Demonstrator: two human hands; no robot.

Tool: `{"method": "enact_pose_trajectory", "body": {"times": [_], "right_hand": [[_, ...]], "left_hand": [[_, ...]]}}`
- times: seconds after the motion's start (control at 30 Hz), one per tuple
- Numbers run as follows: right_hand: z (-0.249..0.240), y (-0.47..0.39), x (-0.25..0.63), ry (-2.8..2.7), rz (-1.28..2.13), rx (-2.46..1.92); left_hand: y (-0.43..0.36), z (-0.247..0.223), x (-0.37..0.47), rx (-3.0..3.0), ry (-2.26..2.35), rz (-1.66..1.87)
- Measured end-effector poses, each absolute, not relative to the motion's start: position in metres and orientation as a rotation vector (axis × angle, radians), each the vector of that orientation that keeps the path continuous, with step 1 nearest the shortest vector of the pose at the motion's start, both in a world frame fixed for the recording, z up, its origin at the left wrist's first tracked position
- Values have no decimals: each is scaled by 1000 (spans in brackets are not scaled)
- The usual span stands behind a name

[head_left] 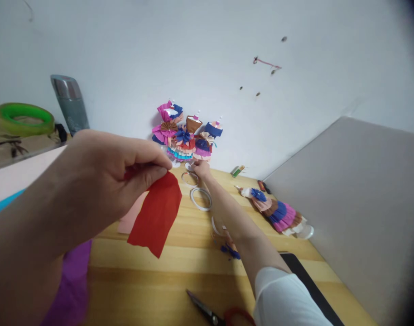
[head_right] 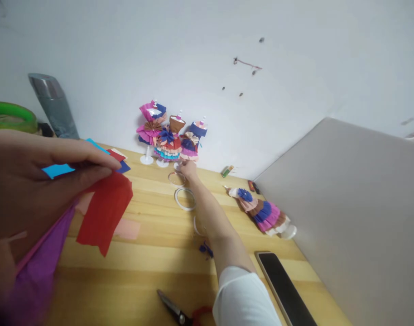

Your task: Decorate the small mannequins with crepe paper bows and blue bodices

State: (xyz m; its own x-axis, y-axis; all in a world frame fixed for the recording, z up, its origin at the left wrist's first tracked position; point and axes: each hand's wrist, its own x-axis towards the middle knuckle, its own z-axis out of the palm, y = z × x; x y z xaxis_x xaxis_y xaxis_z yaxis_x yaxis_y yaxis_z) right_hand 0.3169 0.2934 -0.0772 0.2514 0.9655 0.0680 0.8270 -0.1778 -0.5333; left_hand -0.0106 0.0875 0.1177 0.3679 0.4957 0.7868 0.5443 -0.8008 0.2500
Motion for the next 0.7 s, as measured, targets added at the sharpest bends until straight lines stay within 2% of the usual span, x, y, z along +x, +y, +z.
{"method": "enact_pose_trajectory", "body": {"times": [0.37,0.7], "right_hand": [[-54,249,323,-1694,454,-1981],[-72,281,238,-1518,711,-1586]], "left_hand": [[92,131,-21,-2613,-992,-1325],[94,130,-29,-2577,-1071,-1339]]}}
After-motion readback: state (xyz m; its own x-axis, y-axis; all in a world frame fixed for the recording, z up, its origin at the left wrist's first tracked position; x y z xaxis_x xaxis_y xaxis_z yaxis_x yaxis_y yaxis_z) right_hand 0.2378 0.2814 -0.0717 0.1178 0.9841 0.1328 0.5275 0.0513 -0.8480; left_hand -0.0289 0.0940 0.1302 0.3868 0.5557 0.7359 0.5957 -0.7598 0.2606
